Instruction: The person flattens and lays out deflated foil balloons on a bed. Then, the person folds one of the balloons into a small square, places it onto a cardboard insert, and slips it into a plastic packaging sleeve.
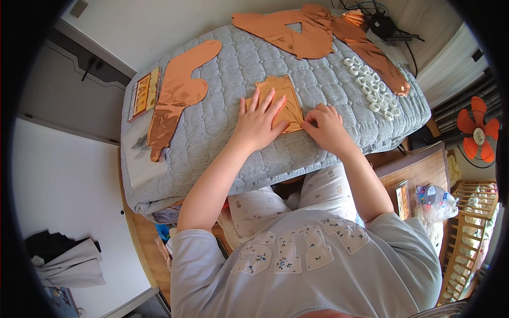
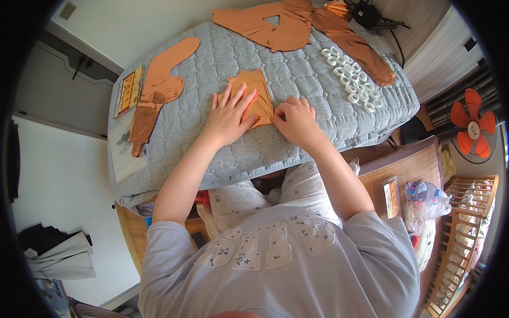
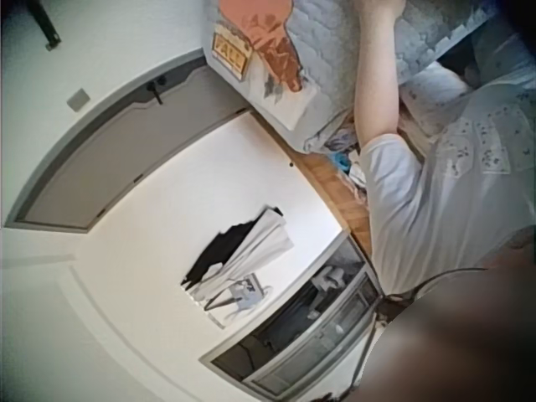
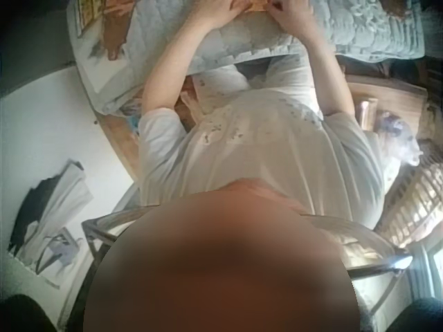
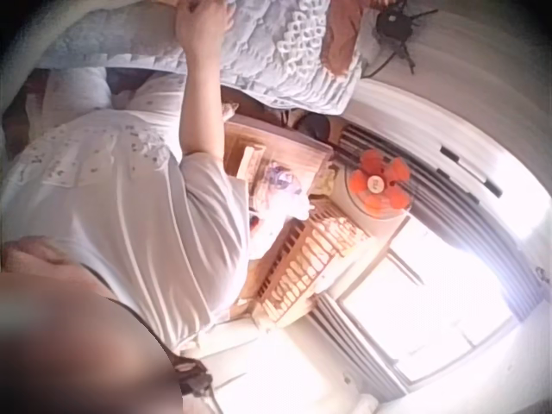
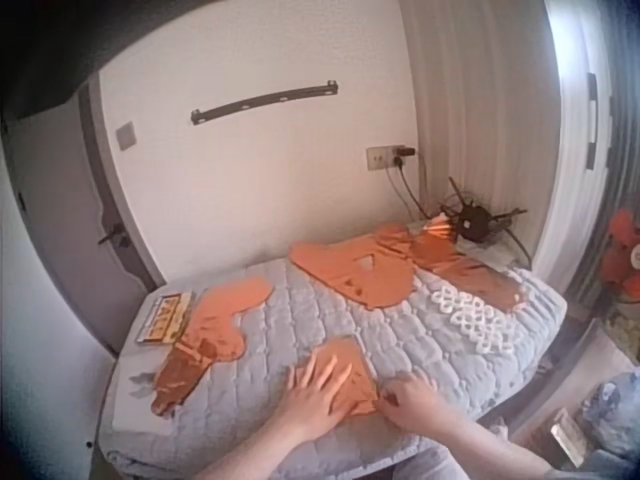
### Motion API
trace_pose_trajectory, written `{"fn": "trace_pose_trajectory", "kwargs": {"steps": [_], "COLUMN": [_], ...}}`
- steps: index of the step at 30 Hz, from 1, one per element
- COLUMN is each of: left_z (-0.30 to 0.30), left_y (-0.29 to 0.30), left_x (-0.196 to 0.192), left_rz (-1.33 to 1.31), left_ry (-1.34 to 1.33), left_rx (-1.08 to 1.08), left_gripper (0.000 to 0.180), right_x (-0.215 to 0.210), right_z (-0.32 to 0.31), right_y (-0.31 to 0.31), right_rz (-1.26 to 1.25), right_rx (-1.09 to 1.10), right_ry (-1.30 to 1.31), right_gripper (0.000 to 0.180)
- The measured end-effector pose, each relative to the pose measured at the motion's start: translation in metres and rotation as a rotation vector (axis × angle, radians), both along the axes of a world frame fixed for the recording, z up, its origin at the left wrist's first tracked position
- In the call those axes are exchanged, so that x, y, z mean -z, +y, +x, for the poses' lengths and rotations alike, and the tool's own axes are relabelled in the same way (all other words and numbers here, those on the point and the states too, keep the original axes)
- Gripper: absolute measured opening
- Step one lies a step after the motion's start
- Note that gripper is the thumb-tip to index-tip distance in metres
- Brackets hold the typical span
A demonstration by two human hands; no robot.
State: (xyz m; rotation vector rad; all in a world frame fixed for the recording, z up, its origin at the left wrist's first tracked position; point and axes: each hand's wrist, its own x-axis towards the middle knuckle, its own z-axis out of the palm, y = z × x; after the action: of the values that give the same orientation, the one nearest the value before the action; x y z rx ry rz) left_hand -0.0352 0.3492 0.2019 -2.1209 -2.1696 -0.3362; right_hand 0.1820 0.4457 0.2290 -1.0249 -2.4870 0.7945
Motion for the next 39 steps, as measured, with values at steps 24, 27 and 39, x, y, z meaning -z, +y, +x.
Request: {"fn": "trace_pose_trajectory", "kwargs": {"steps": [24, 27, 39], "left_z": [0.004, 0.000, -0.060], "left_y": [0.005, 0.002, -0.021], "left_x": [-0.005, -0.001, -0.013], "left_rz": [-0.069, -0.018, -0.158], "left_ry": [0.024, -0.042, -0.193], "left_rx": [-0.020, -0.032, 0.177], "left_gripper": [0.069, 0.066, 0.083], "right_x": [-0.001, 0.012, 0.021], "right_z": [-0.061, -0.070, -0.067], "right_y": [0.024, 0.023, 0.021], "right_rz": [0.227, 0.328, 0.441], "right_rx": [-0.224, -0.256, -0.259], "right_ry": [0.195, 0.052, -0.178], "right_gripper": [0.042, 0.057, 0.074]}}
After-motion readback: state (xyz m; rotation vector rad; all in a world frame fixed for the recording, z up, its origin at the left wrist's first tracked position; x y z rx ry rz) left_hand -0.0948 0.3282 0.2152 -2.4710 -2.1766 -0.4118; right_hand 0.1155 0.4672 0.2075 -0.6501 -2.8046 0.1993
